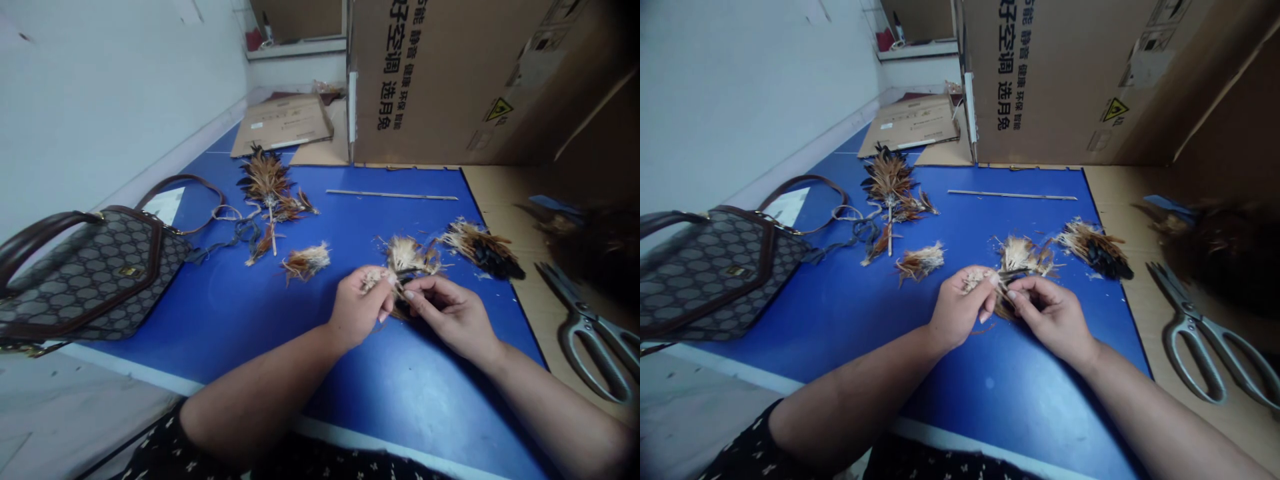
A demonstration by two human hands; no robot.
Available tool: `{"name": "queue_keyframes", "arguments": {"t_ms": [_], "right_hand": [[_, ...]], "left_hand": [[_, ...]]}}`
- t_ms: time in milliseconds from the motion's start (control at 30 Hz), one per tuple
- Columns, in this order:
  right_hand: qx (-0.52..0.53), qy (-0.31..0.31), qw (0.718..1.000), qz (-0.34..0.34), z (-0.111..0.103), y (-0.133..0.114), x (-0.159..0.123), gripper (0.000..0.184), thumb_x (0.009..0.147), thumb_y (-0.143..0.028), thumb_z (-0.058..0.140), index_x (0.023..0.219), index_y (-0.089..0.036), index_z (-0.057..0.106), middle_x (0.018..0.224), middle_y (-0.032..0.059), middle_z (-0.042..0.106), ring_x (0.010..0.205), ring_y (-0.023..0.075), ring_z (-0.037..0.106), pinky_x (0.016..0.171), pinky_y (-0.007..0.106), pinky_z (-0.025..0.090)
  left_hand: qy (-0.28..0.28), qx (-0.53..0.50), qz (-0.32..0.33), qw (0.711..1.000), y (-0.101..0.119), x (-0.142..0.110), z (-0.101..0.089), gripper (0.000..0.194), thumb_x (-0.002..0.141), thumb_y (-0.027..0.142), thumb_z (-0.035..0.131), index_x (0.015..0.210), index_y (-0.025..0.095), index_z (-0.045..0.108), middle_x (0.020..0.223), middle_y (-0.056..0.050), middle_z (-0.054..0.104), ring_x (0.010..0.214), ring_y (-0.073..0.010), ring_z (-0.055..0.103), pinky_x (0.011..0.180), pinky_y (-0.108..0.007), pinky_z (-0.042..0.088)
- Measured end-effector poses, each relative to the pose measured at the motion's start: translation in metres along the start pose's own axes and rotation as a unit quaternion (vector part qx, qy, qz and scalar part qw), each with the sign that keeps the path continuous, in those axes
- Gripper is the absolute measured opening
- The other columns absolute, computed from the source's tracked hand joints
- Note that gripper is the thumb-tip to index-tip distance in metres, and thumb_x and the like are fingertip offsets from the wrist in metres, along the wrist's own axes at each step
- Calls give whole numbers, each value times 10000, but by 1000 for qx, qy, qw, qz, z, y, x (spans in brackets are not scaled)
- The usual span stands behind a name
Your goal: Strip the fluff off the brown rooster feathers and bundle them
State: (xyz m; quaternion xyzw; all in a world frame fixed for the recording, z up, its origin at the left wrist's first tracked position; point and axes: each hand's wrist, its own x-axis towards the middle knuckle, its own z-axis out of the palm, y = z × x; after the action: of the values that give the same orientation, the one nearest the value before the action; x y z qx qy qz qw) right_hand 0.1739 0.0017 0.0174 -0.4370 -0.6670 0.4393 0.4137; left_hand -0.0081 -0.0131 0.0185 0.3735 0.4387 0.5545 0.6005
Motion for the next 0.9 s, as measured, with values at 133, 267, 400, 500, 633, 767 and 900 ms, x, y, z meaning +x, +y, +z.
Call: {"name": "queue_keyframes", "arguments": {"t_ms": [133,267,400,500,633,767,900], "right_hand": [[6,66,998,18,-2,2,3,255,932,-456,788,994,-211,750,718,20,717,596,150,645,572,264,554],[37,133,990,33,-7,5,6,263,930,-455,800,1051,-227,750,822,38,756,698,161,698,680,279,600],[76,105,991,44,-9,6,5,271,935,-432,805,1109,-229,759,936,61,791,763,161,724,750,287,625],[91,80,992,43,-7,3,4,265,931,-420,813,1108,-230,757,959,63,800,730,145,721,726,270,629],[99,59,993,31,-5,0,3,256,909,-385,841,1093,-227,757,860,38,780,700,129,725,692,233,622],[99,44,994,31,-3,-1,3,251,898,-372,850,1078,-223,756,809,30,762,648,133,713,642,245,618],[101,35,993,41,-3,-1,2,250,895,-385,849,1061,-224,754,792,26,758,610,131,700,600,246,605]], "left_hand": [[90,-10,43,995,2,6,-2,307,940,447,733,962,176,590,560,64,567,412,-67,433,436,-214,347],[80,-8,27,996,-1,6,-1,308,932,444,741,956,174,594,563,61,575,416,-66,440,441,-210,348],[25,2,-17,1000,-3,0,2,321,928,448,748,974,164,606,559,52,586,406,-63,431,428,-202,336],[0,7,-30,1000,-4,-3,3,351,915,473,762,991,169,604,555,53,588,396,-70,431,416,-208,352],[-20,20,-34,999,-6,-3,2,348,918,480,758,951,168,609,559,45,590,402,-74,443,406,-208,348],[-32,24,-48,998,-8,-2,2,342,919,478,750,974,160,634,560,45,589,401,-76,453,403,-207,337],[-46,33,-54,997,-9,-3,0,320,918,448,745,1008,153,656,576,39,605,401,-74,458,413,-208,343]]}}
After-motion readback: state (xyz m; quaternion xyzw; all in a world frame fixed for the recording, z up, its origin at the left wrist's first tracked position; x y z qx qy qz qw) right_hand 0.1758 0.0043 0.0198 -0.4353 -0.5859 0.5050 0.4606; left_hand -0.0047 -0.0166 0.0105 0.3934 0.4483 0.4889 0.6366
